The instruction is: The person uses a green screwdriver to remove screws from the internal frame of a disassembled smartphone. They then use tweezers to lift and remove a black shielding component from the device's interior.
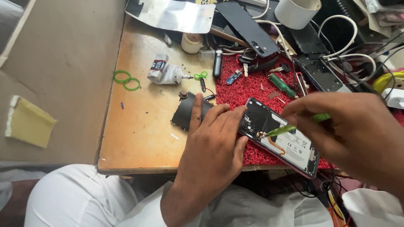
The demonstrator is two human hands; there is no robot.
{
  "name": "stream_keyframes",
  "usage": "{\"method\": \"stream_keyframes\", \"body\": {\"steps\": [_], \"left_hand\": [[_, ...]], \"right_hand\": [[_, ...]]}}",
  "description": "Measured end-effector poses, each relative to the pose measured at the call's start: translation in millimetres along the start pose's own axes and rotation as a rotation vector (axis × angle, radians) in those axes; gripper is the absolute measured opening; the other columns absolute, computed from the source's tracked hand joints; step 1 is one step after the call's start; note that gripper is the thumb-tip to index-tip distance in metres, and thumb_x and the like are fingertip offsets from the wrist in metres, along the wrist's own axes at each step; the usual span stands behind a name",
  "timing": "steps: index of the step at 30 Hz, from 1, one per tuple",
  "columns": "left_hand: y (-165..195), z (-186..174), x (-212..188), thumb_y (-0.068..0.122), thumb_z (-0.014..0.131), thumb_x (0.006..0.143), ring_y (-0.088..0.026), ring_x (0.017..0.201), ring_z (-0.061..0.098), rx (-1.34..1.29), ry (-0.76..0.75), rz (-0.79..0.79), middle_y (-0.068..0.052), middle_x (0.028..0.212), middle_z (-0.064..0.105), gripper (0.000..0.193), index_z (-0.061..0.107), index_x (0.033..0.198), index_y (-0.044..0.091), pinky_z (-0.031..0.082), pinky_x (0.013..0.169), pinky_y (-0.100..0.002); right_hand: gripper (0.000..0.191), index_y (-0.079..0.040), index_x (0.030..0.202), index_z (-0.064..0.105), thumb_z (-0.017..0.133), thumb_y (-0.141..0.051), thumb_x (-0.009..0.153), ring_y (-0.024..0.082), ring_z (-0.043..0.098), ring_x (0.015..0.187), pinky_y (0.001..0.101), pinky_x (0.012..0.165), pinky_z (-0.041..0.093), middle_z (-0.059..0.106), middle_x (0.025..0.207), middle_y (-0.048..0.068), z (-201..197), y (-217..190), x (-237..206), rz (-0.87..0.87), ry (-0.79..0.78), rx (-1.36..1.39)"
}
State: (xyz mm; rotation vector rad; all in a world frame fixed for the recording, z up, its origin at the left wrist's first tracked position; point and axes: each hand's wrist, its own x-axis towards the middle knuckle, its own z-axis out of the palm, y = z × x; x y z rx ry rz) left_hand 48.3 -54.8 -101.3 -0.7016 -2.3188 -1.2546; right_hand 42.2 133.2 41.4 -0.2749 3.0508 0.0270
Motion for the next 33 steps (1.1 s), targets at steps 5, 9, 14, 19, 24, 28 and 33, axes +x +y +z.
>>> {"method": "stream_keyframes", "body": {"steps": [5,9,14,19,24,28,33], "left_hand": [[-1,-1,0,0.015,0.075,0.082,-0.03,0.13,0.056,-0.005,0.0,-0.009,-0.014,0.118,0.068,0.058,0.057,0.134,-0.002,0.015,0.128,-0.057],[-1,0,-1,0.015,0.075,0.083,-0.029,0.129,0.056,-0.013,-0.004,-0.018,-0.014,0.118,0.068,0.058,0.057,0.135,-0.002,0.015,0.129,-0.057],[-1,1,0,0.016,0.075,0.082,-0.03,0.13,0.056,0.013,-0.001,0.001,-0.015,0.119,0.068,0.059,0.057,0.135,-0.002,0.015,0.128,-0.058],[-1,1,-1,0.015,0.074,0.083,-0.03,0.129,0.056,0.007,-0.013,-0.007,-0.014,0.118,0.068,0.058,0.057,0.135,-0.002,0.015,0.129,-0.058],[-2,1,1,0.016,0.074,0.082,-0.03,0.131,0.055,-0.003,0.004,0.001,-0.014,0.118,0.068,0.058,0.056,0.135,-0.002,0.016,0.128,-0.057],[-1,0,1,0.016,0.074,0.083,-0.03,0.129,0.055,-0.005,-0.021,-0.017,-0.014,0.117,0.067,0.057,0.057,0.135,-0.002,0.015,0.127,-0.057],[0,0,6,0.016,0.073,0.083,-0.029,0.128,0.056,-0.001,-0.012,-0.004,-0.014,0.118,0.068,0.056,0.057,0.134,-0.002,0.014,0.127,-0.057]], "right_hand": [[0.034,-0.014,0.113,0.076,0.078,-0.029,0.083,0.013,0.074,0.077,0.0287,0.068,0.058,0.08,0.093,0.002,5,6,-2,0.029,-0.009,0.13],[0.036,-0.011,0.115,0.076,0.079,-0.024,0.082,0.013,0.073,0.079,0.028,0.067,0.057,0.074,0.093,0.003,7,9,-2,-0.138,0.028,0.209],[0.025,-0.013,0.111,0.079,0.079,-0.024,0.088,0.015,0.074,0.077,0.0299,0.068,0.057,0.08,0.09,0.005,5,3,2,0.05,0.013,0.123],[0.024,-0.012,0.106,0.08,0.08,-0.02,0.083,0.013,0.074,0.075,0.0294,0.066,0.058,0.077,0.088,0.005,8,20,1,-0.026,-0.052,0.122],[0.017,-0.009,0.099,0.08,0.079,-0.004,0.082,0.014,0.073,0.081,0.0281,0.07,0.059,0.076,0.095,0.007,14,59,8,-0.231,0.132,0.296],[0.017,-0.007,0.105,0.077,0.078,-0.003,0.089,0.015,0.073,0.089,0.0283,0.078,0.06,0.077,0.103,0.011,48,77,29,0.074,0.414,0.597],[0.017,-0.006,0.102,0.082,0.085,-0.008,0.086,0.022,0.071,0.096,0.0329,0.081,0.056,0.079,0.109,0.012,76,94,40,0.052,0.583,0.172]]}}
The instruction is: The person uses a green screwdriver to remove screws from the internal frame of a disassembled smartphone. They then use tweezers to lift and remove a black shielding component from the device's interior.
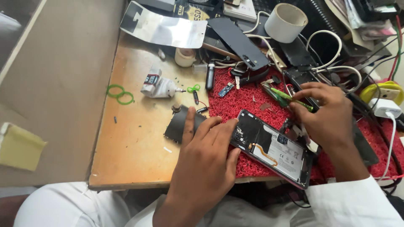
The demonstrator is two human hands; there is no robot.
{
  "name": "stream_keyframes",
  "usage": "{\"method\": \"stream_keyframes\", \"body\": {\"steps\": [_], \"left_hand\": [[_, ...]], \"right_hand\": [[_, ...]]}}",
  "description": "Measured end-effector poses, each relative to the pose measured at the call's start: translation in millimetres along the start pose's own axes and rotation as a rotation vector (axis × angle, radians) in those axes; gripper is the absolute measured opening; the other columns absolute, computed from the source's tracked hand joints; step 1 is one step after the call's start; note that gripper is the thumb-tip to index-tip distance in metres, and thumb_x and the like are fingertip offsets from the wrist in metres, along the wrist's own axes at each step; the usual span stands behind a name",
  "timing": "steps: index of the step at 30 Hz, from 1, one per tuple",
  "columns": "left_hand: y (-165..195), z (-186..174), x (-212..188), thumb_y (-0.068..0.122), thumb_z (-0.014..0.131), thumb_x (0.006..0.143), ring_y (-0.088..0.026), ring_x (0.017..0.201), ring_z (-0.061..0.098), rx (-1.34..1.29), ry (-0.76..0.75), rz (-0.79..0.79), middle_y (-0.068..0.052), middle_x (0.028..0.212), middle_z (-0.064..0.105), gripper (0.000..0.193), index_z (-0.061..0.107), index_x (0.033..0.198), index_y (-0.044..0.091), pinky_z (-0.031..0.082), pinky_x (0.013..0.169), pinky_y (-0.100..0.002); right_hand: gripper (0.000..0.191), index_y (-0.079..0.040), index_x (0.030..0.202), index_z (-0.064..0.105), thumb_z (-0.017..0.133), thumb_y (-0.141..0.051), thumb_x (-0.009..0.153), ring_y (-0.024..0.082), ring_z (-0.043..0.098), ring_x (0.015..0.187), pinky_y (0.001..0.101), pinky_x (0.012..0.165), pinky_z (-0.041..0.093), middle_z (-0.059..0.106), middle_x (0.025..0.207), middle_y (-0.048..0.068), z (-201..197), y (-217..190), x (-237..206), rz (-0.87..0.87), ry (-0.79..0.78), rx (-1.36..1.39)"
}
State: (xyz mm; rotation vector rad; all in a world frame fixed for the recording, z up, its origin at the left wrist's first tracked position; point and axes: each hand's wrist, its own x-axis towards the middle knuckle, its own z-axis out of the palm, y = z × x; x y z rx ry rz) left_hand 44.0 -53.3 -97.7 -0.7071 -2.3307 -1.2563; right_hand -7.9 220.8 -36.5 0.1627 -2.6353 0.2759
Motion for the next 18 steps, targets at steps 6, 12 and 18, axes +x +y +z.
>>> {"method": "stream_keyframes", "body": {"steps": [6,12,18], "left_hand": [[1,3,2,0.016,0.073,0.082,-0.03,0.127,0.056,-0.003,0.006,0.0,-0.014,0.117,0.067,0.056,0.057,0.133,-0.002,0.014,0.126,-0.057],[1,0,-3,0.017,0.073,0.084,-0.03,0.127,0.056,-0.02,-0.014,-0.013,-0.015,0.117,0.067,0.056,0.056,0.134,-0.002,0.015,0.127,-0.057],[-4,0,-1,0.017,0.072,0.085,-0.032,0.128,0.055,0.004,0.005,0.013,-0.017,0.119,0.066,0.057,0.055,0.136,-0.004,0.014,0.127,-0.058]], "right_hand": [[0.046,-0.012,0.13,0.068,0.083,-0.019,0.086,0.026,0.078,0.085,0.0407,0.078,0.061,0.079,0.101,0.016,-6,-1,1,0.573,-0.337,-0.13],[0.055,-0.015,0.143,0.063,0.075,-0.009,0.09,0.028,0.077,0.083,0.0386,0.078,0.059,0.079,0.103,0.017,-23,26,9,0.412,-0.536,-0.433],[0.029,-0.007,0.129,0.077,0.07,-0.01,0.101,0.023,0.068,0.059,0.0387,0.049,0.057,0.069,0.08,0.016,-60,27,-10,0.423,-0.569,-0.156]]}}
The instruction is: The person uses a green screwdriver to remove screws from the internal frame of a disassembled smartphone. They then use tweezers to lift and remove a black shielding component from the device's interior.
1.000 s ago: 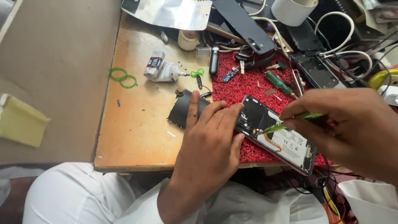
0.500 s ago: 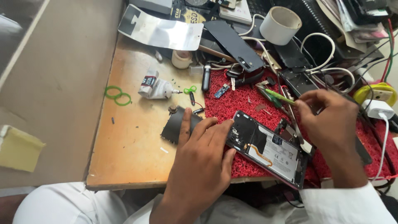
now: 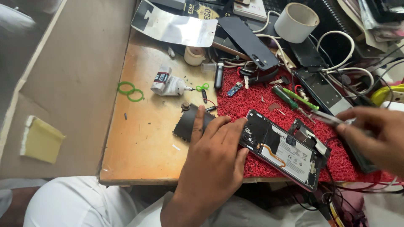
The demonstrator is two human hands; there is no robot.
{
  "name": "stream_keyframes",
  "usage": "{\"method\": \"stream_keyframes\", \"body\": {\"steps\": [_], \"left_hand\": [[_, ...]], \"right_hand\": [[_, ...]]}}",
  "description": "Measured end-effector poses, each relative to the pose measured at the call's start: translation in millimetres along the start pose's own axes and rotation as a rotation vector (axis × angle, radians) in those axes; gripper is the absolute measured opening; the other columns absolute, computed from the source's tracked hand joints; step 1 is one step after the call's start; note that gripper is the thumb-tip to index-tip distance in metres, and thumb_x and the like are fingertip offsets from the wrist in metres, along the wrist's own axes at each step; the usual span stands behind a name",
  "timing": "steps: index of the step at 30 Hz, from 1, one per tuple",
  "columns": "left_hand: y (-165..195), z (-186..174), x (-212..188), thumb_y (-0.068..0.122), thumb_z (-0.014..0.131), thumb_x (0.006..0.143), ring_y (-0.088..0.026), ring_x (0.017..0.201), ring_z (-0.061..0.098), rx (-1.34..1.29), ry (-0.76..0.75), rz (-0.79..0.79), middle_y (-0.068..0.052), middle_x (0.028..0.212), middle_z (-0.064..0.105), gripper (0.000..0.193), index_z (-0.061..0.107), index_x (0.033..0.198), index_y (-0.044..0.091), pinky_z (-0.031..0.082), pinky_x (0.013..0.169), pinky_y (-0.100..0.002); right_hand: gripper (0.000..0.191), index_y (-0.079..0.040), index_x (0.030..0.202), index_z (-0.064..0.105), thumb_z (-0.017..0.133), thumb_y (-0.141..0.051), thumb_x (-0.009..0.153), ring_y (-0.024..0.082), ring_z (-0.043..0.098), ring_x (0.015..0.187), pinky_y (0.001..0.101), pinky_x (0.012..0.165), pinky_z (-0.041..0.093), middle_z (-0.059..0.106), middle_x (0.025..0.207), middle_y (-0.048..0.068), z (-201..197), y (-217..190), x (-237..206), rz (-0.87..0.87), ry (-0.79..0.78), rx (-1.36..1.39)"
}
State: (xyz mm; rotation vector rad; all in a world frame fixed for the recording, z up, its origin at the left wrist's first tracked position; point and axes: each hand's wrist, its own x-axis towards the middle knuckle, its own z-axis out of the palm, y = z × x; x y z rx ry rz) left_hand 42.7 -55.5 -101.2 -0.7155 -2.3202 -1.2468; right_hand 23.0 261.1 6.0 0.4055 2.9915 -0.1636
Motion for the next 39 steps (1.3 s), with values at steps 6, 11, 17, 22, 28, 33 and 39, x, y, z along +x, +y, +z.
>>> {"method": "stream_keyframes", "body": {"steps": [6,11,17,22,28,33,39], "left_hand": [[-3,3,-1,0.017,0.071,0.085,-0.032,0.129,0.055,-0.002,-0.003,0.0,-0.017,0.12,0.067,0.058,0.055,0.136,-0.004,0.014,0.128,-0.057],[-1,3,-1,0.017,0.072,0.084,-0.031,0.129,0.056,-0.01,-0.01,-0.009,-0.016,0.119,0.067,0.058,0.055,0.136,-0.005,0.015,0.128,-0.057],[-3,2,-1,0.015,0.072,0.084,-0.031,0.129,0.056,-0.01,-0.004,-0.004,-0.016,0.119,0.067,0.058,0.055,0.135,-0.005,0.015,0.128,-0.057],[-2,1,-2,0.016,0.072,0.084,-0.031,0.129,0.056,-0.006,-0.002,-0.007,-0.016,0.119,0.067,0.057,0.056,0.135,-0.004,0.015,0.128,-0.057],[-1,0,-2,0.016,0.073,0.085,-0.031,0.127,0.057,-0.021,-0.003,-0.019,-0.017,0.116,0.067,0.057,0.055,0.135,-0.005,0.016,0.128,-0.057],[1,1,-3,0.016,0.073,0.085,-0.031,0.127,0.057,-0.028,0.0,-0.022,-0.017,0.115,0.068,0.056,0.056,0.134,-0.004,0.017,0.128,-0.056],[-1,2,-3,0.015,0.073,0.085,-0.031,0.127,0.057,-0.029,0.011,-0.011,-0.016,0.117,0.068,0.056,0.056,0.135,-0.004,0.017,0.128,-0.057]], "right_hand": [[0.029,-0.012,0.114,0.08,0.077,-0.018,0.085,0.013,0.062,0.062,0.0303,0.049,0.054,0.073,0.082,0.003,60,-55,-71,-0.202,-0.045,0.233],[0.028,-0.011,0.115,0.077,0.073,-0.019,0.088,0.015,0.068,0.068,0.0295,0.051,0.055,0.072,0.09,0.004,55,-83,-72,-0.341,-0.055,0.258],[0.028,-0.01,0.113,0.078,0.072,-0.018,0.087,0.017,0.07,0.068,0.0316,0.052,0.057,0.073,0.09,0.005,52,-92,-69,-0.241,-0.103,0.176],[0.027,-0.007,0.114,0.077,0.072,-0.017,0.089,0.016,0.069,0.07,0.0282,0.053,0.056,0.071,0.09,0.005,58,-91,-72,-0.42,-0.046,0.307],[0.035,-0.015,0.124,0.076,0.072,-0.021,0.089,0.023,0.071,0.066,0.0347,0.057,0.055,0.071,0.093,0.005,74,-93,-90,-0.448,0.154,0.093],[0.039,-0.017,0.128,0.072,0.07,-0.024,0.09,0.028,0.07,0.067,0.0412,0.06,0.055,0.07,0.098,0.005,79,-97,-97,-0.37,0.17,-0.108],[0.038,-0.018,0.125,0.072,0.07,-0.02,0.087,0.025,0.072,0.069,0.0387,0.061,0.057,0.07,0.097,0.004,76,-104,-98,-0.391,0.184,-0.01]]}}
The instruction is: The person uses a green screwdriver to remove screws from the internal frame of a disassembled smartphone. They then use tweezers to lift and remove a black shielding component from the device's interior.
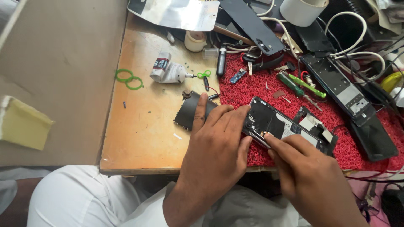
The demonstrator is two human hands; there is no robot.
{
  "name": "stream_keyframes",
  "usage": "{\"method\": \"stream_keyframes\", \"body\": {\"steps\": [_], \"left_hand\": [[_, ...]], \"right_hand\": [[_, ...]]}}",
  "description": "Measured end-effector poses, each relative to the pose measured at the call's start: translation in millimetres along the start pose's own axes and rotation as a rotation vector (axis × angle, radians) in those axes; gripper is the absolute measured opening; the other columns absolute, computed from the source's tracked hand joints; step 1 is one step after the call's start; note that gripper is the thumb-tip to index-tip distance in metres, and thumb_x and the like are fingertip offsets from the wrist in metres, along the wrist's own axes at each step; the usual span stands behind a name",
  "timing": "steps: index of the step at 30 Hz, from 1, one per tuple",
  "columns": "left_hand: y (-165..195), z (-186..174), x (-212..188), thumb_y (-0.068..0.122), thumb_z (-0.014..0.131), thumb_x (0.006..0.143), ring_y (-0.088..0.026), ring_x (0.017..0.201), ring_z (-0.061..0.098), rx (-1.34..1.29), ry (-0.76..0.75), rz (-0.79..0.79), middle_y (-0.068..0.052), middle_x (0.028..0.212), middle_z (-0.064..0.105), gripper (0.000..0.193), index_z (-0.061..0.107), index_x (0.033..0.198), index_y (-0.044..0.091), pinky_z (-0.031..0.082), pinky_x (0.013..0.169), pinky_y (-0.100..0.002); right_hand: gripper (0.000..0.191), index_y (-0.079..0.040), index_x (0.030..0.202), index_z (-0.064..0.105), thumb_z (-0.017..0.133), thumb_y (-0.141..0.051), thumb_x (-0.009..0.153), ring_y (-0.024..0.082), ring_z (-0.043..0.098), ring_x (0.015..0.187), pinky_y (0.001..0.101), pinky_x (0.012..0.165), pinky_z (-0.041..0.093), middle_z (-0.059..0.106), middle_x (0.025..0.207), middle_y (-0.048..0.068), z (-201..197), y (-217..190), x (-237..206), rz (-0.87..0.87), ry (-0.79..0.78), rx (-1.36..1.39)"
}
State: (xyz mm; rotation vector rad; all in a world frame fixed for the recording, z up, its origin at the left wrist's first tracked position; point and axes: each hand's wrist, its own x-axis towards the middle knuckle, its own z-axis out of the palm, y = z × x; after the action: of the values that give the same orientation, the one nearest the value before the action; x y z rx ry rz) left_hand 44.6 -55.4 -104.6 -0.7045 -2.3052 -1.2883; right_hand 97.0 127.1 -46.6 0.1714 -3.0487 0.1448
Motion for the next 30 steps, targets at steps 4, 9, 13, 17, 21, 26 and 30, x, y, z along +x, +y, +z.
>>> {"method": "stream_keyframes", "body": {"steps": [4,9,13,17,21,26,30], "left_hand": [[-2,1,-1,0.016,0.073,0.084,-0.031,0.127,0.057,-0.002,-0.001,0.001,-0.016,0.117,0.068,0.057,0.056,0.135,-0.004,0.017,0.128,-0.057],[-3,1,-1,0.017,0.073,0.085,-0.031,0.127,0.057,0.001,-0.005,-0.002,-0.016,0.116,0.067,0.058,0.056,0.135,-0.004,0.017,0.128,-0.057],[-3,2,0,0.017,0.073,0.085,-0.031,0.127,0.057,0.008,-0.006,-0.002,-0.016,0.117,0.067,0.057,0.056,0.135,-0.004,0.017,0.128,-0.056],[-3,2,0,0.017,0.073,0.085,-0.031,0.127,0.057,0.007,-0.009,-0.006,-0.016,0.117,0.067,0.057,0.056,0.135,-0.004,0.017,0.128,-0.057],[-3,3,-1,0.017,0.073,0.085,-0.03,0.127,0.058,0.004,-0.006,-0.001,-0.016,0.118,0.067,0.057,0.056,0.135,-0.004,0.017,0.129,-0.056],[-3,2,0,0.016,0.073,0.085,-0.031,0.127,0.058,0.002,-0.003,0.004,-0.016,0.118,0.067,0.057,0.056,0.135,-0.005,0.017,0.128,-0.057],[-2,3,0,0.016,0.073,0.085,-0.03,0.127,0.058,0.015,-0.006,-0.002,-0.016,0.118,0.068,0.057,0.056,0.136,-0.004,0.017,0.129,-0.056]], "right_hand": [[0.036,-0.02,0.123,0.075,0.071,-0.017,0.087,0.022,0.071,0.069,0.0368,0.061,0.056,0.07,0.103,0.003,-2,0,1,-0.078,0.058,-0.023],[0.037,-0.022,0.121,0.076,0.073,-0.017,0.085,0.023,0.071,0.063,0.0371,0.055,0.055,0.072,0.1,0.002,-2,5,3,-0.066,0.034,-0.04],[0.038,-0.022,0.123,0.076,0.072,-0.015,0.086,0.021,0.07,0.062,0.0351,0.054,0.055,0.072,0.101,0.001,-4,7,4,-0.107,0.041,-0.027],[0.04,-0.023,0.124,0.076,0.073,-0.015,0.085,0.02,0.07,0.061,0.0353,0.054,0.055,0.071,0.099,0.001,-2,6,5,-0.106,0.04,-0.023],[0.04,-0.022,0.123,0.075,0.074,-0.015,0.083,0.022,0.07,0.06,0.0368,0.053,0.055,0.071,0.095,0.003,2,5,3,-0.049,0.044,-0.022],[0.041,-0.025,0.124,0.076,0.073,-0.016,0.084,0.019,0.07,0.063,0.0344,0.057,0.055,0.071,0.102,0.001,0,9,2,-0.075,0.022,-0.072],[0.039,-0.024,0.123,0.076,0.074,-0.018,0.084,0.02,0.07,0.061,0.0345,0.055,0.056,0.072,0.104,0.0,-6,12,5,-0.109,-0.017,-0.113]]}}
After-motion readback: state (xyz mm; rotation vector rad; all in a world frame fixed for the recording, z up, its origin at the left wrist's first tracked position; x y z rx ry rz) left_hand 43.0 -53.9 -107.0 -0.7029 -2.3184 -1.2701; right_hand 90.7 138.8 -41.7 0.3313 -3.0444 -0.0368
